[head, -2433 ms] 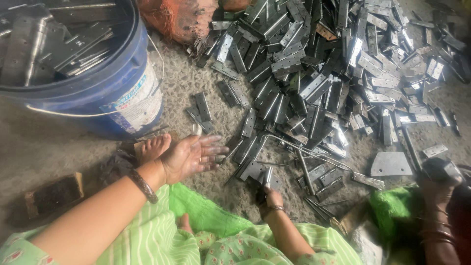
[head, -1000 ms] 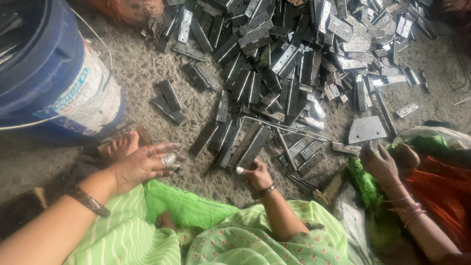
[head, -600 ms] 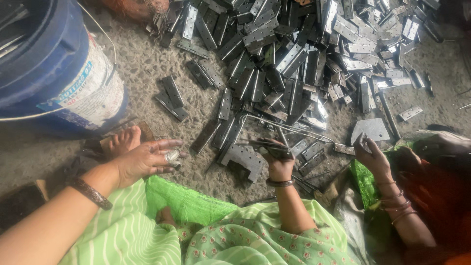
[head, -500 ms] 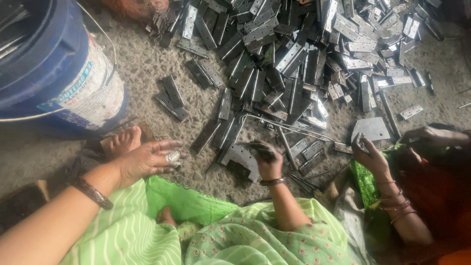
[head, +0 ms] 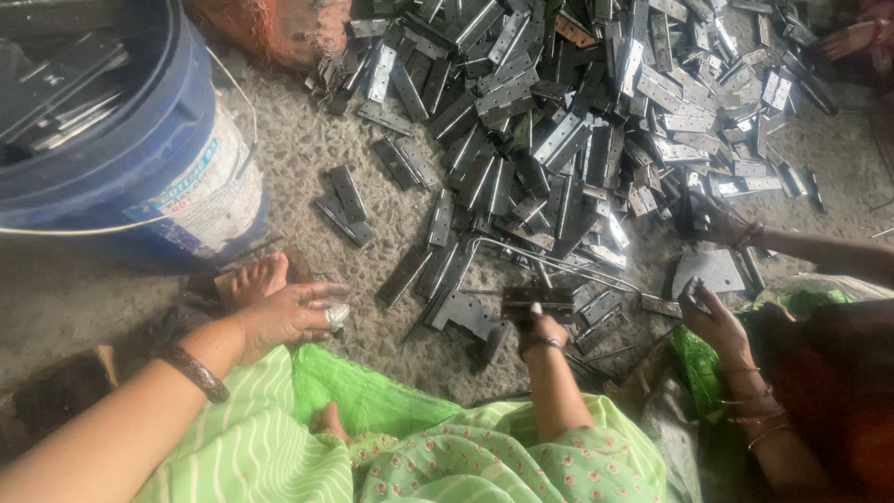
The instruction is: The person sits on the floor and assembles metal hinges by hand. They pick up hinge plates and pins from a large pile, insert the pins into the plates, and place the assembled hinges into a blue bucket.
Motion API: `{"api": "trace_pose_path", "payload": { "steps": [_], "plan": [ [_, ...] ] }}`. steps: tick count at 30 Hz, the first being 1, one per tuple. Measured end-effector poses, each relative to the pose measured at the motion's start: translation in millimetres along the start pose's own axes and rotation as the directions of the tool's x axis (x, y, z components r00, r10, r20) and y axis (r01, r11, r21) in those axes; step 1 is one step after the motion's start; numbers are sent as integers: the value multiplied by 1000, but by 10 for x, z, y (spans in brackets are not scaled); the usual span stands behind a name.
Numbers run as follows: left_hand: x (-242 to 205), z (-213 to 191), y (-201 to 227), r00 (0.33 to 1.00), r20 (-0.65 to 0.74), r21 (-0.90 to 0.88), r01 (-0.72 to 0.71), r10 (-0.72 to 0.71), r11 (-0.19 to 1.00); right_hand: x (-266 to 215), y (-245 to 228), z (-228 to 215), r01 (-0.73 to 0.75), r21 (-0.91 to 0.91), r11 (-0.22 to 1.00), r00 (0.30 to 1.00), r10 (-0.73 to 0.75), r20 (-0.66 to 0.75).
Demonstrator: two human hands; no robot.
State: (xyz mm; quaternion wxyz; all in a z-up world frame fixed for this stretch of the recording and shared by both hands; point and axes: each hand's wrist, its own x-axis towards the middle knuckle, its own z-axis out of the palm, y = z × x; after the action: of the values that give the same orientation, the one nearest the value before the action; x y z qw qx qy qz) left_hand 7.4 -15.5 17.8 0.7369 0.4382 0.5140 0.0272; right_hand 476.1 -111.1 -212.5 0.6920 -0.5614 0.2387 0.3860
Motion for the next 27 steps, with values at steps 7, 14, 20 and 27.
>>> {"api": "trace_pose_path", "payload": {
  "steps": [7,14,20,27],
  "plan": [
    [-246,97,219,997,-73,-22,18,-19,1000,-1562,-994,1411,142,216,966,971,-178,159],
    [-318,312,362,969,-234,843,161,81,514,-4122,153,1528,501,97,860,-551,230,802],
    [-45,-52,-82,985,-142,345,-47,101,937,-3053,706,2124,827,-32,561,-53,136,989],
    [-80,-272,-329,984,-127,-142,-147,129,979,-957,1409,1470,732,161,-663,264,492,830]
  ]
}}
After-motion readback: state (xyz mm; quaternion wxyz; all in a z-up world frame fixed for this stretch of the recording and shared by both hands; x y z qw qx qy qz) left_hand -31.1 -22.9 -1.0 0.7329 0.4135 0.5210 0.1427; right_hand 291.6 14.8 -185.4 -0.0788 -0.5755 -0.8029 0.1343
